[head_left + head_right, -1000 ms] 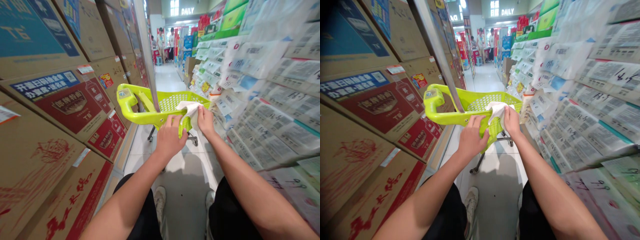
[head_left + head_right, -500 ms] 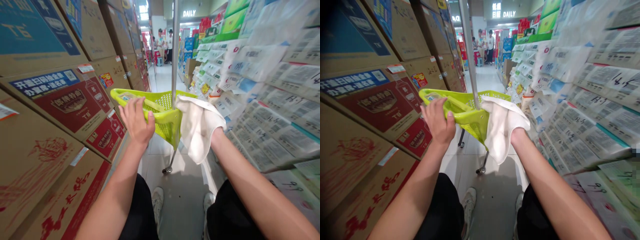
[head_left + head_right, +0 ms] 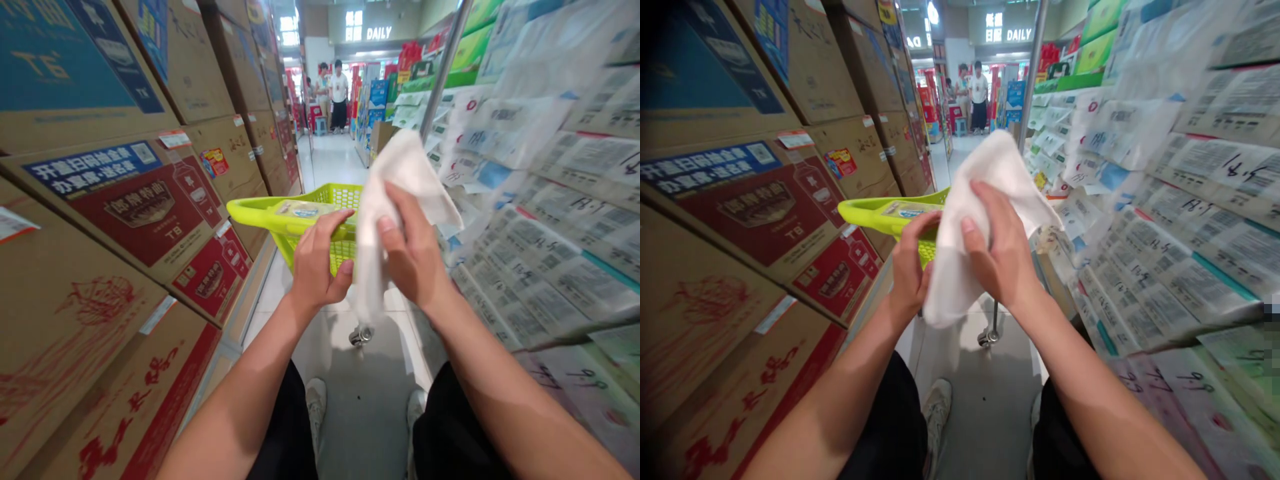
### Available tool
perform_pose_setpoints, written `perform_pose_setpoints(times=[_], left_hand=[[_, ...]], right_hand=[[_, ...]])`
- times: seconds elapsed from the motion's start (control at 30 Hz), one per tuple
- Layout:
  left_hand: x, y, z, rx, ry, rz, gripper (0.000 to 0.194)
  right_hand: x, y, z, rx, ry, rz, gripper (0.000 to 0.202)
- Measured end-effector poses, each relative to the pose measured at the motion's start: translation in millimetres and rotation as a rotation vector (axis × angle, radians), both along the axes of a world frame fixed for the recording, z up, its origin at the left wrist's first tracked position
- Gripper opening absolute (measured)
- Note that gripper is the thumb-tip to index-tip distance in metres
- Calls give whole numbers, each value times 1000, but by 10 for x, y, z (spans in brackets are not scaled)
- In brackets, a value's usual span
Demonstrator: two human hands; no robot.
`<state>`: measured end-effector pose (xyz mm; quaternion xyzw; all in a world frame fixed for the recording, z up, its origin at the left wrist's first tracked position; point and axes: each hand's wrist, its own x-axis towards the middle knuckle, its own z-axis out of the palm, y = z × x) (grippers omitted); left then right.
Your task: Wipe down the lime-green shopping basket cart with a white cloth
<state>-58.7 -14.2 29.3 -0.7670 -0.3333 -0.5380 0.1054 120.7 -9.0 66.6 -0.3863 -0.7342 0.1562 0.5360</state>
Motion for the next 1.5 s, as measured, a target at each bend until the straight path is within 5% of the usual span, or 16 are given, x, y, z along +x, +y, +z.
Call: perform_pose_setpoints(times=[0.07, 0.13, 0.23, 0.3, 0.53, 0.83, 0.93, 1.13, 1.23, 1.33, 1.5], left_hand=[[-61, 31, -3, 78, -61, 44, 51], [-148, 83, -5, 121, -125, 233, 50], [-307, 167, 0, 54, -161, 496, 49], [-392, 198, -1, 0, -130, 554, 46], [-365, 168, -46, -31, 77, 562, 39], [-272, 235, -45, 41, 33, 546, 40], [-243, 238, -33, 36, 55, 529, 39], [-178, 221, -30, 85, 43, 542, 35], [-187, 214, -42, 118, 8, 551, 33], [-220, 213, -53, 111, -3, 544, 34], [-258, 224, -59, 71, 27, 515, 34]], right_hand=[[-33, -35, 13, 97, -323, -135, 48], [-16, -11, 24, 120, -579, -306, 54], [126, 129, 71, 40, -674, -447, 59], [263, 269, 115, 1, -704, -478, 65], [546, 643, 58, -31, -687, -547, 65], [548, 744, -558, 389, -445, -685, 49], [535, 738, -496, 393, -452, -695, 48], [560, 711, 127, -13, -761, -704, 53], [551, 647, 250, -92, -855, -654, 52], [546, 587, 127, -9, -789, -697, 51], [581, 636, -324, 253, -597, -671, 45]])
